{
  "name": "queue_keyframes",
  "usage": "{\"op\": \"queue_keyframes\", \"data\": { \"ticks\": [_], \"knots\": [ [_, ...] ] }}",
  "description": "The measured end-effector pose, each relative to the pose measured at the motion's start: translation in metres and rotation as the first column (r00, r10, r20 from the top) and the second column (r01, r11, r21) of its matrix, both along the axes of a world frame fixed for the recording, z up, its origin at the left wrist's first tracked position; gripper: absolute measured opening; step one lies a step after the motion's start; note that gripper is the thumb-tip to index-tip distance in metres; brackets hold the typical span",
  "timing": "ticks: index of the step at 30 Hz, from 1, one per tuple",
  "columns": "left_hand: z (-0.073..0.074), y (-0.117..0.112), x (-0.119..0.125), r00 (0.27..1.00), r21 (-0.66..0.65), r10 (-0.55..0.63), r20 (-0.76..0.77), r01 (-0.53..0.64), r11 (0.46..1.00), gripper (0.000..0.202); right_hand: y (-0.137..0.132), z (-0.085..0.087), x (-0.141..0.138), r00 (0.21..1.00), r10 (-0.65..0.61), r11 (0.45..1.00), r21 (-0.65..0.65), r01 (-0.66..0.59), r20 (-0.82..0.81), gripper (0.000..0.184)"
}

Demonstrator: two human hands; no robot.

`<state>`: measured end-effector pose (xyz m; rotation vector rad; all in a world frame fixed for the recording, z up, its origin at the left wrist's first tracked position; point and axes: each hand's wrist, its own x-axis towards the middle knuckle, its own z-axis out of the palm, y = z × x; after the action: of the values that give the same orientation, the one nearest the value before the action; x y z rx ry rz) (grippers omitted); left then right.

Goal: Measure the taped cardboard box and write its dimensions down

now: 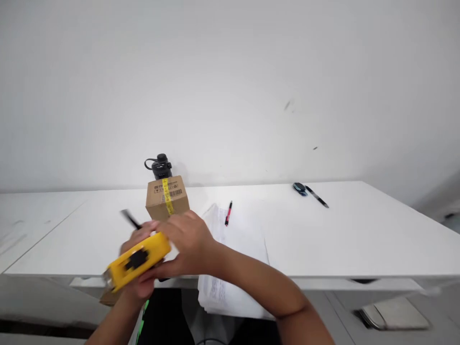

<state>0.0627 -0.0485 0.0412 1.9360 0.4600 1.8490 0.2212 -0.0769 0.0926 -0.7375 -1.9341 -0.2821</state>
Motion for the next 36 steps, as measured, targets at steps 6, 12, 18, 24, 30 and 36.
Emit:
{"op": "queue_keyframes", "data": {
  "ticks": [6, 12, 18, 24, 30, 36],
  "knots": [
    [-0.04, 0.05, 0.091, 0.861, -0.155, -0.294, -0.414, 0.252, 0.955, 0.057, 0.006, -0.082, 0.114, 0.968, -0.225, 0.732, -0.635, 0.245, 0.114, 0.048],
    [-0.079, 0.09, 0.114, 0.875, -0.456, -0.197, -0.443, -0.03, 0.89, 0.043, 0.055, -0.142, 0.167, 0.773, -0.632, 0.592, -0.684, 0.427, -0.065, 0.06],
    [-0.097, 0.095, 0.113, 0.886, -0.404, -0.305, -0.349, 0.151, 0.902, 0.059, 0.056, -0.159, 0.157, 0.821, -0.533, 0.699, -0.653, 0.29, -0.205, 0.067],
    [-0.094, 0.094, 0.116, 0.846, -0.321, -0.351, -0.402, 0.229, 0.919, 0.076, 0.043, -0.166, 0.127, 0.957, -0.23, 0.872, -0.474, 0.122, -0.176, 0.064],
    [-0.091, 0.091, 0.111, 0.834, -0.16, -0.113, -0.54, 0.031, 0.987, 0.086, 0.044, -0.167, 0.124, 0.899, -0.414, 0.79, -0.546, 0.279, -0.139, 0.04],
    [-0.085, 0.054, 0.094, 0.741, 0.139, 0.217, -0.635, -0.166, 0.976, 0.064, 0.051, -0.173, 0.134, 0.608, -0.593, 0.751, -0.635, 0.181, -0.528, 0.059]
  ]
}}
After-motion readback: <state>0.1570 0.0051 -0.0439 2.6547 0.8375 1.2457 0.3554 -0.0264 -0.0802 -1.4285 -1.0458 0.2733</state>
